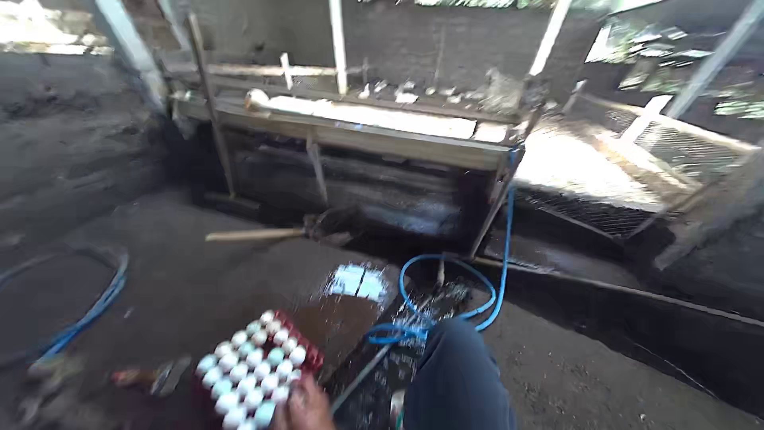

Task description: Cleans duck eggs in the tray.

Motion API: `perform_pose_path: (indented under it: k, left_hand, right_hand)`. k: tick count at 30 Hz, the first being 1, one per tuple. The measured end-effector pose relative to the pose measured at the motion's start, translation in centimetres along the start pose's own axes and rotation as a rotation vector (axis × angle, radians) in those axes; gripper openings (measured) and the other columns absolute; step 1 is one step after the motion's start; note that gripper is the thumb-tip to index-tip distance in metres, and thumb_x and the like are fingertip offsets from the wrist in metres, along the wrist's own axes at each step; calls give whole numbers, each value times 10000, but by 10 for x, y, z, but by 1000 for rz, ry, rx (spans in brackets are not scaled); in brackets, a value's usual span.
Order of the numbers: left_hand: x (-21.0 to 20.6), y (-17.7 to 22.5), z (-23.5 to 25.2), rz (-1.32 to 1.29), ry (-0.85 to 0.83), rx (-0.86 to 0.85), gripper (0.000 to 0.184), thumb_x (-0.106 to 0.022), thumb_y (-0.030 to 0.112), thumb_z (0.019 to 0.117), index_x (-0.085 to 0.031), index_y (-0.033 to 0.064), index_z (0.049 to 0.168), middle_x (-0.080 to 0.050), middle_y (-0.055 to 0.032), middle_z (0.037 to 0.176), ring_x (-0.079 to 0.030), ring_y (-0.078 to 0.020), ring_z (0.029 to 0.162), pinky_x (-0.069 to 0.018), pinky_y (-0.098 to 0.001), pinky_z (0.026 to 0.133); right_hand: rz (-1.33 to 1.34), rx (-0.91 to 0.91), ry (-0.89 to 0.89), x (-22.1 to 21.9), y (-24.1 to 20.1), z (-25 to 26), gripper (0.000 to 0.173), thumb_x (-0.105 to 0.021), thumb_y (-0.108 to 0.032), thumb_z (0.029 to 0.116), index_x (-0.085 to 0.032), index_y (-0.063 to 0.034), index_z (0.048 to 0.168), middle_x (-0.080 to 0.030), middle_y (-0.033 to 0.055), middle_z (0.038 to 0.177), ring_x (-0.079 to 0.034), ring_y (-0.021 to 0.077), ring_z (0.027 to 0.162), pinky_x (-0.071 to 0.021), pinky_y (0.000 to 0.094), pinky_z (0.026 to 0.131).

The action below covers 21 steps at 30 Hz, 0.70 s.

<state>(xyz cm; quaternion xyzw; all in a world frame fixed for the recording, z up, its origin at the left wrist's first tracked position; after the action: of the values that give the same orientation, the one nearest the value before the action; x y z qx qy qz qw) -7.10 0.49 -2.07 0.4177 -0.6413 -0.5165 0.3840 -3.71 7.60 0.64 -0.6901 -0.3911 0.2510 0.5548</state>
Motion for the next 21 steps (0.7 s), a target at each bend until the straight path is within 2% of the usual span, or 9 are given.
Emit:
perform_pose_path:
  k: [3, 6, 8, 10, 12, 15, 17, 18, 21]
  left_hand:
    - [6, 8, -12, -39, 61, 99, 440, -332, 239, 1101, -568, -70, 1307, -637, -186, 1211, -611, -190, 1087, -508, -391, 968]
    - [6, 14, -13, 7, -13, 108, 348, -404, 182, 1059, -617, -68, 1176, -640, -118, 1050, -600, -116, 905, -517, -321, 803]
    - [5, 16, -11, -48, -32, 124, 343, -423, 203, 1072, -595, -47, 1232, -637, -119, 1134, -611, -119, 989, -524, -324, 869]
    - [5, 16, -9, -90, -26, 126, 428, -333, 209, 1109, -517, -48, 1397, -557, -179, 1392, -550, -171, 1241, -453, -352, 1057]
    - [3, 17, -7, -105, 20, 104, 457, -249, 182, 1116, -500, -74, 1400, -540, -205, 1414, -530, -191, 1291, -416, -354, 1116]
    - [7, 15, -6, -34, 41, 147, 406, -304, 158, 1097, -597, -91, 1230, -629, -176, 1167, -596, -169, 1045, -494, -350, 938]
    - [8, 5, -4, -36, 37, 203, 391, -306, 216, 1090, -635, 7, 1065, -606, -46, 853, -549, -85, 656, -485, -257, 573]
    - [6, 1, -3, -98, 16, 232, 421, -271, 234, 1095, -633, 26, 1041, -595, -23, 768, -508, -74, 544, -449, -236, 474]
    - [-1, -1, 2, -263, -59, 363, 474, -181, 270, 1108, -602, 53, 1086, -611, -36, 775, -540, -98, 557, -461, -240, 484]
  right_hand:
    - [106, -87, -90, 5, 15, 25, 405, -461, -183, 1071, -517, 49, 1398, -608, 239, 1338, -604, 294, 1232, -484, 476, 1073]
    - [355, -421, -199, 4, 30, 30, 343, -380, -217, 1090, -568, 14, 1260, -642, 165, 1078, -639, 232, 936, -548, 436, 826]
    - [408, -477, -147, 5, 25, 29, 349, -379, -272, 1090, -579, -16, 1218, -646, 143, 977, -641, 224, 824, -554, 424, 715]
    - [177, -270, -134, 7, 11, 28, 392, -351, -248, 1103, -567, -9, 1326, -660, 176, 1146, -650, 238, 1014, -542, 431, 875]
    - [-64, -23, -111, 7, -6, 19, 393, -394, -195, 1070, -590, -4, 1351, -677, 204, 1227, -651, 281, 1150, -511, 485, 995]
    - [12, -108, -77, 6, 6, 21, 378, -393, -170, 1078, -549, -5, 1380, -652, 205, 1263, -647, 270, 1133, -526, 476, 961]
    - [169, -304, -67, 6, 24, 33, 370, -386, -123, 1075, -500, -19, 1411, -621, 206, 1244, -635, 268, 1062, -534, 463, 886]
    - [236, -382, -70, 7, 33, 39, 375, -386, -100, 1075, -464, -24, 1433, -610, 205, 1240, -636, 269, 1045, -542, 458, 872]
    - [232, -497, -116, 13, 61, 47, 400, -421, -46, 1050, -440, -19, 1448, -623, 207, 1169, -640, 258, 950, -547, 437, 810]
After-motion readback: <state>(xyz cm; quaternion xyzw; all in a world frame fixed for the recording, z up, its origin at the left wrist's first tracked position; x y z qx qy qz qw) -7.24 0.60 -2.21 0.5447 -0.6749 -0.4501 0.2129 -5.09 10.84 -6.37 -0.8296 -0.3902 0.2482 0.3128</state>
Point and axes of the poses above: each hand's wrist, its own z-axis towards the middle knuckle, its own x-axis out of the back of the hand, y = z × x, the point moved 5 cm from there along z, towards the middle knuckle
